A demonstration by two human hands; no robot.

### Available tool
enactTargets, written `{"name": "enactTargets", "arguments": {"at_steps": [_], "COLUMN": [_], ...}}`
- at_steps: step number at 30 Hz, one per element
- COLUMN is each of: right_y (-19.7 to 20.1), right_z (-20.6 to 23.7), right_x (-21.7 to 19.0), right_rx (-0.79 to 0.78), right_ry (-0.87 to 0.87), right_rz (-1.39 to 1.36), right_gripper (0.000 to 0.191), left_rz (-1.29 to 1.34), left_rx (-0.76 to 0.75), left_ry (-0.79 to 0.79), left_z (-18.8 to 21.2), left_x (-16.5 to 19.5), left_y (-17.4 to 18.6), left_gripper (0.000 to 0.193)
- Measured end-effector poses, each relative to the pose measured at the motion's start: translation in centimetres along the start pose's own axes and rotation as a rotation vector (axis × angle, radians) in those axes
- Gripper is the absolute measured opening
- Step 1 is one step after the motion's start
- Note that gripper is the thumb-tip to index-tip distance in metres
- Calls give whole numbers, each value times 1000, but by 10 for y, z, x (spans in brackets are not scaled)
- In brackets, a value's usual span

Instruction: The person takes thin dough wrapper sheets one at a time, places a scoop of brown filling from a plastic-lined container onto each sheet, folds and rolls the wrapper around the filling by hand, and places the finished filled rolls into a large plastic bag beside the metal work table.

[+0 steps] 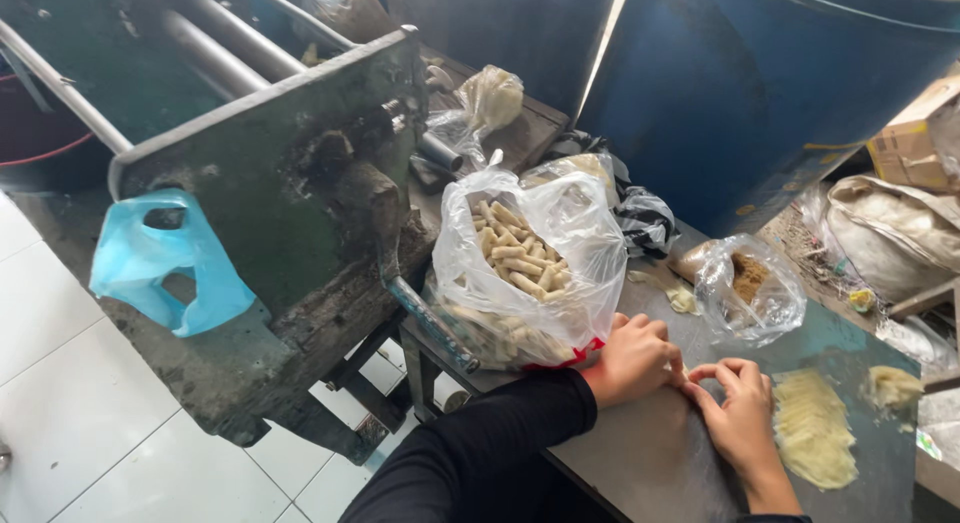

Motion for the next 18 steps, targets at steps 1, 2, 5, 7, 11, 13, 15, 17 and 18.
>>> {"name": "enactTargets", "arguments": {"at_steps": [1, 2, 5, 7, 11, 13, 15, 17, 18], "right_y": [-2, -3, -11, -11, -11, -9, -3, -1, -2], "right_z": [-2, -1, 1, 1, -3, -3, -7, -11, -11], "right_x": [-1, -4, 3, 10, 7, -1, -5, -6, -6], "right_rx": [18, 32, 62, 95, 142, 119, 81, 65, 53], "right_ry": [14, 20, -74, -167, -204, -150, -91, -101, -107], "right_rz": [28, 59, 79, 1, -79, -22, 26, 27, 26], "right_gripper": [16, 14, 11, 12, 16, 15, 15, 16, 17], "left_rz": [-6, -56, -102, -12, 178, 127, 52, 5, -3], "left_rx": [-5, 26, 83, 98, 24, 48, 25, 14, 11], "left_ry": [-30, -31, 18, 144, 239, 179, 123, 73, 55], "left_z": [-1, 1, 1, -3, -11, -9, -6, -7, -8], "left_x": [1, 2, 3, -4, -20, -15, -7, -4, -3], "left_y": [-1, 0, -7, -10, -14, -10, -8, -3, -2], "left_gripper": [9, 9, 10, 9, 12, 7, 3, 3, 4]}}
Point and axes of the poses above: each hand's wrist, its own z-axis away from the middle knuckle, its own y-axis out of the back of the hand, x = y × z, the point moved 7 cm from there along -z, towards the middle knuckle, and after that the axes turned 10 degrees about y, right-handed, at the moved point
